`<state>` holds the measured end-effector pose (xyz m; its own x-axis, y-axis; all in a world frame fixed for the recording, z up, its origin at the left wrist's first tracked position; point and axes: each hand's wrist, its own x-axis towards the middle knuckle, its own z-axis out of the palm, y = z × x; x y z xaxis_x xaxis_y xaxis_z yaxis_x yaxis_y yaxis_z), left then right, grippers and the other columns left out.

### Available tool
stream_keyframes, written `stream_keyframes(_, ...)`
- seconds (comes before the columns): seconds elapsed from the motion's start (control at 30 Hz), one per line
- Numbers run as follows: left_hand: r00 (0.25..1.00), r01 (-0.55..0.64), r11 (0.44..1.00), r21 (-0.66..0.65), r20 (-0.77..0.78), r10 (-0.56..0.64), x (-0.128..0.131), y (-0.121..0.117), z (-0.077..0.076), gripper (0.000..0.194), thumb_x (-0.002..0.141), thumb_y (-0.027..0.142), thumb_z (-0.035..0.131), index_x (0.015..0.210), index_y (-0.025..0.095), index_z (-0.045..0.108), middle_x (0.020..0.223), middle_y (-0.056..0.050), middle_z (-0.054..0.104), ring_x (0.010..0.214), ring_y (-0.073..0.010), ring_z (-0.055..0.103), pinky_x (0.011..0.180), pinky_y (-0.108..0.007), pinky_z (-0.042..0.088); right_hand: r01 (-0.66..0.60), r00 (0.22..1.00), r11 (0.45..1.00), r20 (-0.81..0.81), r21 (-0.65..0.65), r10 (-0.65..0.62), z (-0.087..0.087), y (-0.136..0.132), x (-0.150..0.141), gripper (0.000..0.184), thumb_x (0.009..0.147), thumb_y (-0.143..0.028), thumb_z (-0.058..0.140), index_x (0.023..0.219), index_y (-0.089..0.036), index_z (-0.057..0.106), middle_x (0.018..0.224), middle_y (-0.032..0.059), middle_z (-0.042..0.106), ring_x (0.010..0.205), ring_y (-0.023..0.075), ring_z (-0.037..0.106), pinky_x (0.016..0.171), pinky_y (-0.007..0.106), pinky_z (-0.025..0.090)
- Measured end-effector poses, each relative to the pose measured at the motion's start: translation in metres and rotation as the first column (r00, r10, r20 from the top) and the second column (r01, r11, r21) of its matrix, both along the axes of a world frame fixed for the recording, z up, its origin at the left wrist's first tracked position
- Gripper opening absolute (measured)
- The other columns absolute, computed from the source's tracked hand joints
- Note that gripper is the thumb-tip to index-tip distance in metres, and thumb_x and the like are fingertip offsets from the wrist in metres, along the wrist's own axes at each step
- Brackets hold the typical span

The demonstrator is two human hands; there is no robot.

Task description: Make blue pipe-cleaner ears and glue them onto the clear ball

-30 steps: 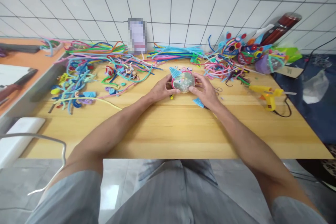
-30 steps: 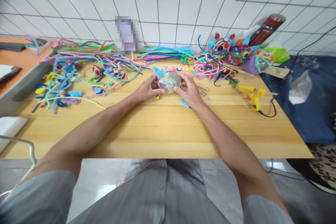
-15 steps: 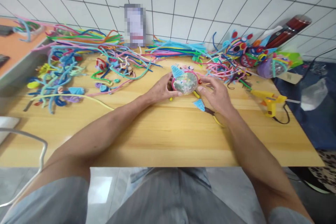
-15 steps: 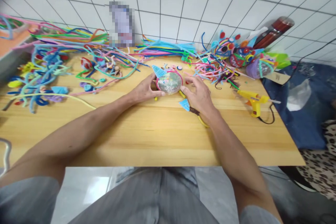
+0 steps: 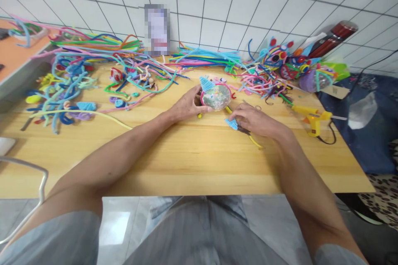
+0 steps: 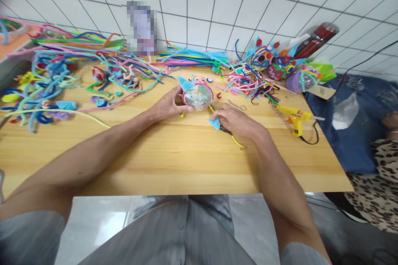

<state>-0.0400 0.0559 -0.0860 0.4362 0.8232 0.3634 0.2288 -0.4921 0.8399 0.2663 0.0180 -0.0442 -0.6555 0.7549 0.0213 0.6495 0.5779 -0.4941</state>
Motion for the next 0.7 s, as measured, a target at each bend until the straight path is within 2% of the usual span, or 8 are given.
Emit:
stream_keyframes(0.13,1.000,0.003,1.000,-0.005,0.021,-0.003,0.001,0.000,0.000,0.082,0.075,0.063,0.088,0.137,0.016,0.062,0.133,-0.016,0.072,0.123,-0.0345,0.068,0.107,-0.048,0.056,0.028,0.999,1.000,-0.040,-0.011,-0.029,-0.005,0.001,0.000,0.021,0.091,-0.035,0.067,0.108,-0.034,0.080,0.102,0.0063,0.068,0.100,0.0304,0.067,0.093,0.051,0.055)
stream_keyframes(0.33,0.999,0.007,1.000,-0.017,0.047,-0.006,0.001,-0.001,0.000,0.084,0.074,0.060,0.089,0.138,0.013,0.062,0.136,-0.018,0.070,0.126,-0.0357,0.067,0.108,-0.048,0.056,0.037,0.998,0.998,-0.050,0.043,-0.035,-0.013,0.004,-0.004,0.023,0.092,-0.031,0.069,0.112,-0.032,0.080,0.106,0.0075,0.067,0.102,0.0302,0.067,0.094,0.051,0.057)
stream_keyframes(0.43,0.999,0.013,1.000,-0.028,0.039,-0.012,0.001,-0.002,0.001,0.084,0.075,0.059,0.089,0.139,0.013,0.061,0.134,-0.018,0.071,0.122,-0.0345,0.069,0.107,-0.047,0.057,0.053,0.998,0.996,-0.033,0.073,-0.050,-0.012,0.002,-0.007,0.020,0.094,-0.033,0.069,0.110,-0.032,0.081,0.105,0.0077,0.069,0.101,0.0296,0.068,0.094,0.051,0.057)
stream_keyframes(0.57,1.000,0.012,1.000,-0.024,0.020,-0.012,0.001,-0.002,0.002,0.083,0.076,0.059,0.089,0.140,0.015,0.061,0.134,-0.016,0.071,0.120,-0.0341,0.070,0.105,-0.048,0.058,0.029,0.999,0.997,-0.021,0.077,-0.028,-0.009,0.000,-0.009,0.030,0.095,-0.035,0.069,0.123,-0.034,0.080,0.108,0.0084,0.071,0.102,0.0304,0.068,0.095,0.052,0.057)
stream_keyframes(0.7,1.000,0.003,1.000,-0.010,0.017,-0.003,0.000,-0.001,0.001,0.079,0.076,0.059,0.089,0.137,0.015,0.062,0.133,-0.016,0.072,0.120,-0.0336,0.069,0.105,-0.047,0.057,0.022,0.999,0.997,-0.038,0.078,-0.019,-0.013,0.002,-0.010,0.027,0.097,-0.046,0.068,0.114,-0.034,0.084,0.100,0.0096,0.072,0.096,0.0312,0.067,0.089,0.052,0.057)
